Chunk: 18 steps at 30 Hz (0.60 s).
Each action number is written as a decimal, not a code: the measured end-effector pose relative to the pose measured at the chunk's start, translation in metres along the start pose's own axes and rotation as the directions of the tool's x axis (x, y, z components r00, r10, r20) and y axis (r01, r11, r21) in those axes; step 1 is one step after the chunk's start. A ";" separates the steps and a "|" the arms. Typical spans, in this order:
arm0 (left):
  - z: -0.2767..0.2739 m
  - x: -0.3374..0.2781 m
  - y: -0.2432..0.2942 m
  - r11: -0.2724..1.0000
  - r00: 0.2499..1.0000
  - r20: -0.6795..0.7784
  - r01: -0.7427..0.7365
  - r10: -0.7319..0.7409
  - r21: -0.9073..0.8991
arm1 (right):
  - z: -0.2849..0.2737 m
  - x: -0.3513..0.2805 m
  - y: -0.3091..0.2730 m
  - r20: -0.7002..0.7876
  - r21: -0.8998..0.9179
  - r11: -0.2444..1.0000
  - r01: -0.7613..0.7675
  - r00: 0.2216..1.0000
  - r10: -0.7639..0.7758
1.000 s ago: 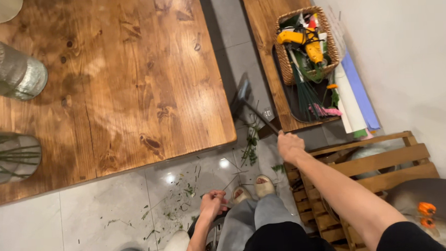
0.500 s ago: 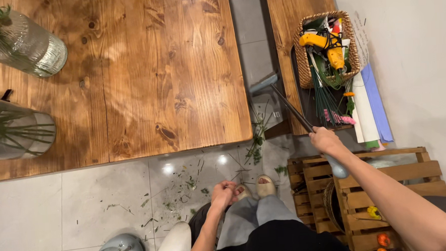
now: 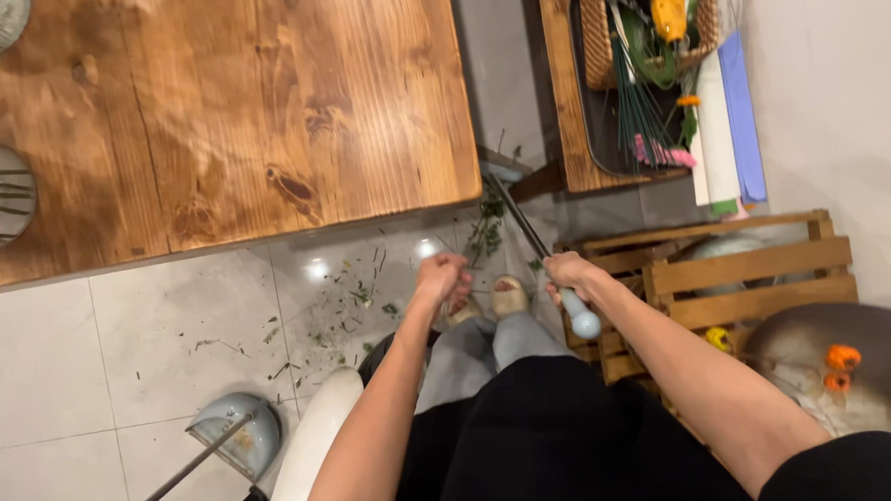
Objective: The person sweeps plant debris and trimmings from a tile floor using a broom and dustpan, then picks up remaining floral stems by hand and places them into a black trash bag.
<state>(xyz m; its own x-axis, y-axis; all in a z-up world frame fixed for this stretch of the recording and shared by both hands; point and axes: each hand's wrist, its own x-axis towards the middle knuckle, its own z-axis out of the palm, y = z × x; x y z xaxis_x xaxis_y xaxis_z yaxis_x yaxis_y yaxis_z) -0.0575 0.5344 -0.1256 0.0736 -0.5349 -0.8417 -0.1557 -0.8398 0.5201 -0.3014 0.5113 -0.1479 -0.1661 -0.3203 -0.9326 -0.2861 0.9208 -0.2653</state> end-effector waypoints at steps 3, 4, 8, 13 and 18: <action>0.017 0.010 0.014 1.000 0.998 0.057 -0.001 0.000 0.021 | 0.019 0.004 0.015 0.010 0.032 0.999 0.033 0.999 -0.034; 0.024 0.011 0.016 1.000 0.995 0.097 0.006 -0.006 -0.004 | 0.025 0.006 0.022 0.008 0.051 0.997 0.051 0.999 -0.052; 0.058 -0.002 0.010 0.997 0.985 0.162 0.045 -0.054 0.056 | 0.051 0.005 0.037 0.068 0.115 0.985 0.129 0.988 -0.138; 0.099 -0.066 0.017 0.970 0.954 0.232 0.220 -0.190 -0.108 | 0.082 -0.001 0.080 0.288 0.435 0.894 -0.107 0.957 -0.025; 0.142 0.055 -0.126 0.973 0.982 0.096 0.174 -0.160 -0.152 | 0.098 -0.031 0.135 0.284 0.519 0.840 -0.159 0.959 0.006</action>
<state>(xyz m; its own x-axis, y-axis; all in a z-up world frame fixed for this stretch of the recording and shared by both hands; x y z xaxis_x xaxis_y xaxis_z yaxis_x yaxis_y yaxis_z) -0.1733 0.6235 -0.2580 0.0023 -0.3818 -0.9243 0.0106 -0.9242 0.3818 -0.2421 0.6668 -0.1790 0.1071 -0.2380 -0.9653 0.2759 0.9399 -0.2012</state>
